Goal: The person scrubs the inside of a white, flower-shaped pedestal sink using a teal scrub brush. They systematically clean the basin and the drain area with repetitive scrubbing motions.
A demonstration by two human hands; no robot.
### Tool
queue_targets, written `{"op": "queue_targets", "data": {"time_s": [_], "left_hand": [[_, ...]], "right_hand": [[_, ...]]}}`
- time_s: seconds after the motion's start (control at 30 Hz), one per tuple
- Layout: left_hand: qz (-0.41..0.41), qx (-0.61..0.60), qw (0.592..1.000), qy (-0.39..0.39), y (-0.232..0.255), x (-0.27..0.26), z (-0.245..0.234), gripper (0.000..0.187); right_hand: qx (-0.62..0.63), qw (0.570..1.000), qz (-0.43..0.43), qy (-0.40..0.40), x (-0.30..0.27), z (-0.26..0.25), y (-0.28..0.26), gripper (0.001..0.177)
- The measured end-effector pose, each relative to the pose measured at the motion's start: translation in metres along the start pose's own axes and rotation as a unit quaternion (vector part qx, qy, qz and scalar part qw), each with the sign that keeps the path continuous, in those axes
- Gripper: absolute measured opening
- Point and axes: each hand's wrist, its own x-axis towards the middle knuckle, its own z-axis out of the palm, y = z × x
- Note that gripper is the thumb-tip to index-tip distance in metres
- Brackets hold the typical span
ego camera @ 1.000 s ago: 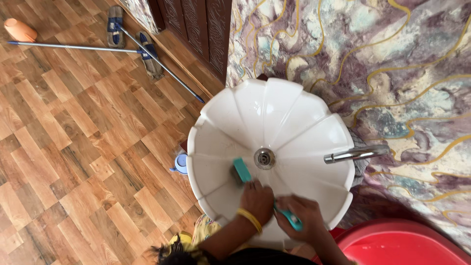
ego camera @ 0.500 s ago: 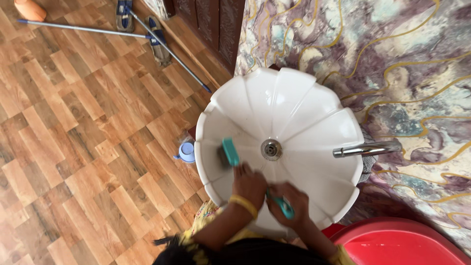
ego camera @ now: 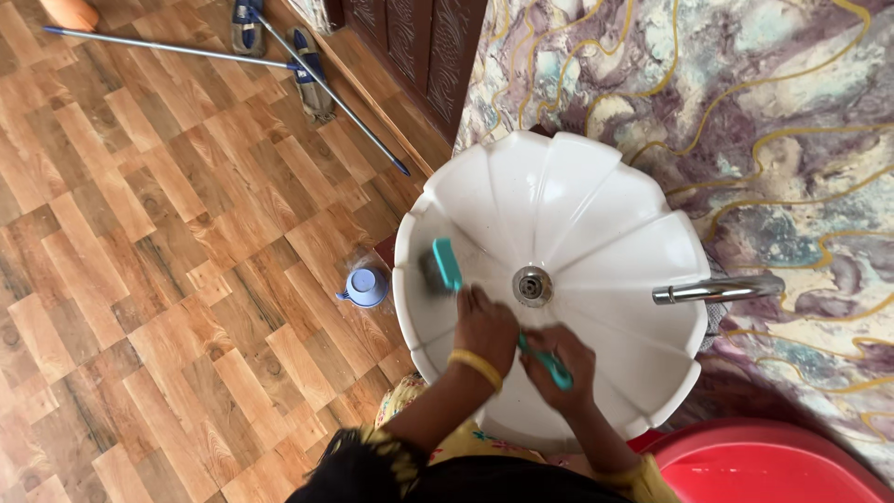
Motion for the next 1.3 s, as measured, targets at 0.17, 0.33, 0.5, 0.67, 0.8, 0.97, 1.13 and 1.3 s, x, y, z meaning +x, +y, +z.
{"op": "queue_targets", "data": {"time_s": [0.17,0.33,0.5,0.67,0.8,0.97,1.13,1.3], "left_hand": [[0.032,-0.011,0.999,-0.025,0.013,-0.008,0.007,0.037],[0.067,0.036,0.997,0.002,0.013,-0.035,0.015,0.044],[0.042,0.037,0.996,0.067,-0.008,0.007,0.013,0.040],[0.163,-0.065,0.981,-0.084,0.013,-0.034,0.028,0.033],[0.207,-0.077,0.974,-0.060,0.014,-0.017,0.060,0.026],[0.238,-0.131,0.959,0.077,-0.013,0.035,0.057,0.044],[0.339,-0.218,0.908,-0.115,-0.012,-0.023,0.037,0.038],[0.371,-0.178,0.911,0.021,-0.010,0.011,0.062,0.042]], "right_hand": [[0.106,0.990,0.091,-0.001,-0.020,-0.011,0.002,0.023],[0.031,0.999,-0.039,-0.004,-0.034,-0.010,-0.022,0.031],[0.095,0.994,0.038,0.037,0.004,0.015,-0.004,0.022],[-0.042,0.998,0.032,-0.047,-0.039,-0.032,-0.056,0.027],[-0.140,0.990,-0.016,-0.022,-0.028,-0.016,-0.064,0.028],[-0.209,0.977,0.023,0.029,0.009,0.012,-0.061,0.021],[-0.225,0.973,0.053,-0.004,-0.026,-0.005,-0.113,0.018],[-0.264,0.964,0.040,0.006,-0.016,0.000,-0.080,0.016]]}}
